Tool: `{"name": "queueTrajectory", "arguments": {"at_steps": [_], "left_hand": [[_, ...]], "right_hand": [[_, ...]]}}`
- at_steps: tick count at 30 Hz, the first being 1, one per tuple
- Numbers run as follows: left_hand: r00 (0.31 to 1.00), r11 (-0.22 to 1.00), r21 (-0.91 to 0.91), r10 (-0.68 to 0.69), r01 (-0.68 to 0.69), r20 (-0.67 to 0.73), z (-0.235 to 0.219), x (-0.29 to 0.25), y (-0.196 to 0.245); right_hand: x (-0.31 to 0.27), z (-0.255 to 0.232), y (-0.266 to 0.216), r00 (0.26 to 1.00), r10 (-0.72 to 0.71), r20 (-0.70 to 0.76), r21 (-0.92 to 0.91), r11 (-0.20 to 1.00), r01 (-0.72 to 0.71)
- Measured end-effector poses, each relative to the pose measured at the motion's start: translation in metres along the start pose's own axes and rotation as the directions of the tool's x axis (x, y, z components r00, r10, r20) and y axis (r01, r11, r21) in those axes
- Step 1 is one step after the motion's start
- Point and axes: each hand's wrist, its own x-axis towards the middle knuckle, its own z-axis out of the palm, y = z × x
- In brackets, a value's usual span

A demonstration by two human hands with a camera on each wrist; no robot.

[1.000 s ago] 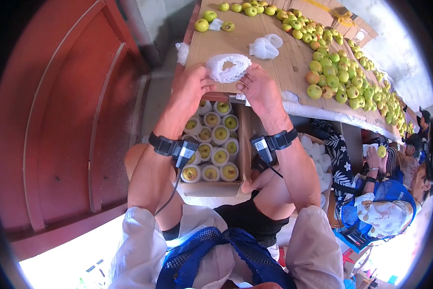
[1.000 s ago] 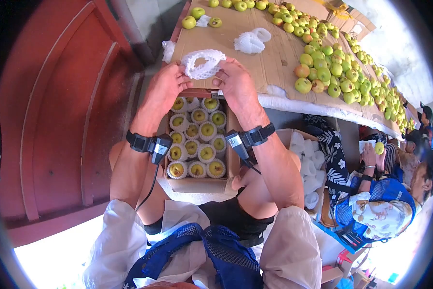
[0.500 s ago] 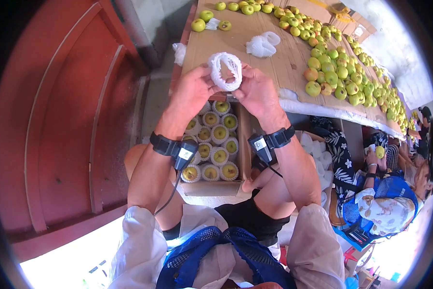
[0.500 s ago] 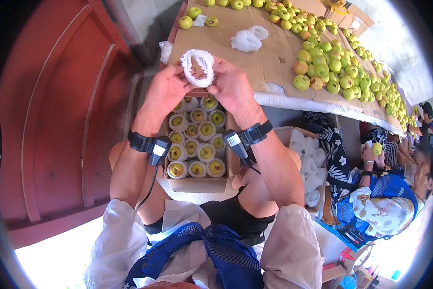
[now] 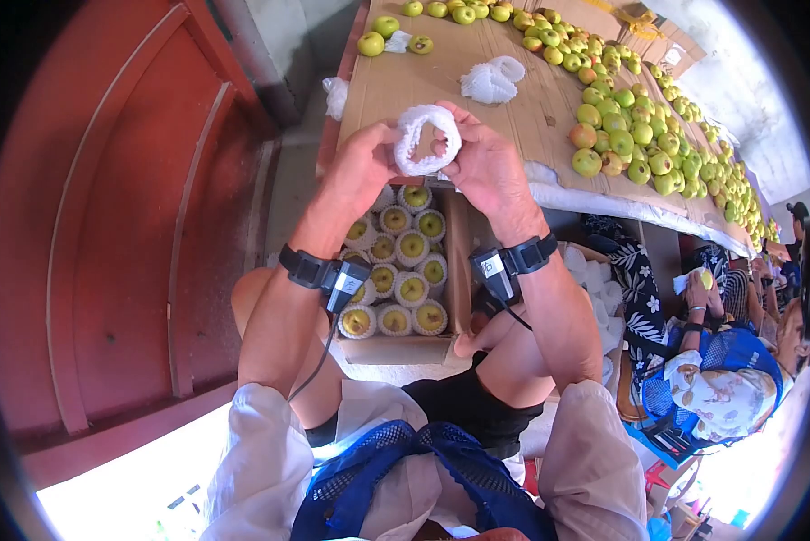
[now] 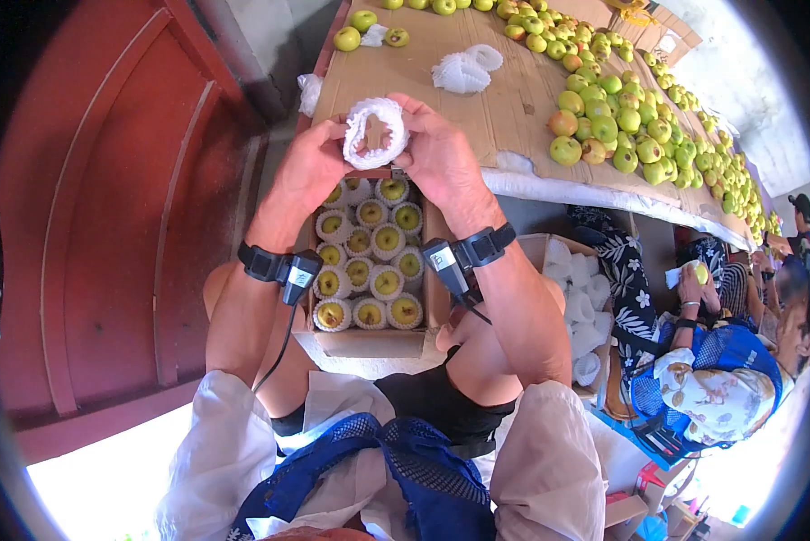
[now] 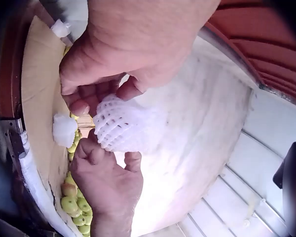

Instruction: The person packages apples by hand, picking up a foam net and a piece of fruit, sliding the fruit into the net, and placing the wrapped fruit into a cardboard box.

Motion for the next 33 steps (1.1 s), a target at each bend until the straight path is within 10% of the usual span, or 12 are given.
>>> {"name": "queueTrajectory", "arguments": {"at_steps": [9,11,17,25,33], "left_hand": [[0.994,0.990,-0.128,-0.050,0.063,0.100,0.024,-0.011,0.008],[0.986,0.985,-0.165,-0.014,0.041,0.165,0.015,-0.004,0.004],[0.955,0.960,0.216,0.220,-0.176,-0.199,0.004,0.001,0.006],[0.907,0.709,0.663,0.408,-0.239,-0.110,0.014,-0.007,0.002],[0.928,0.736,0.644,0.356,-0.209,-0.106,0.013,-0.009,0.009]], "right_hand": [[0.005,-0.017,-0.005,0.981,0.068,0.179,-0.039,0.997,-0.062],[0.004,-0.010,-0.001,0.998,-0.054,0.011,-0.173,0.983,0.055],[-0.006,0.005,0.000,0.883,-0.449,-0.135,-0.684,0.687,0.245],[-0.010,0.014,0.006,0.951,-0.264,-0.164,-0.627,0.772,0.107],[-0.003,-0.063,-0.027,0.812,-0.533,-0.239,-0.814,0.566,0.132]]}}
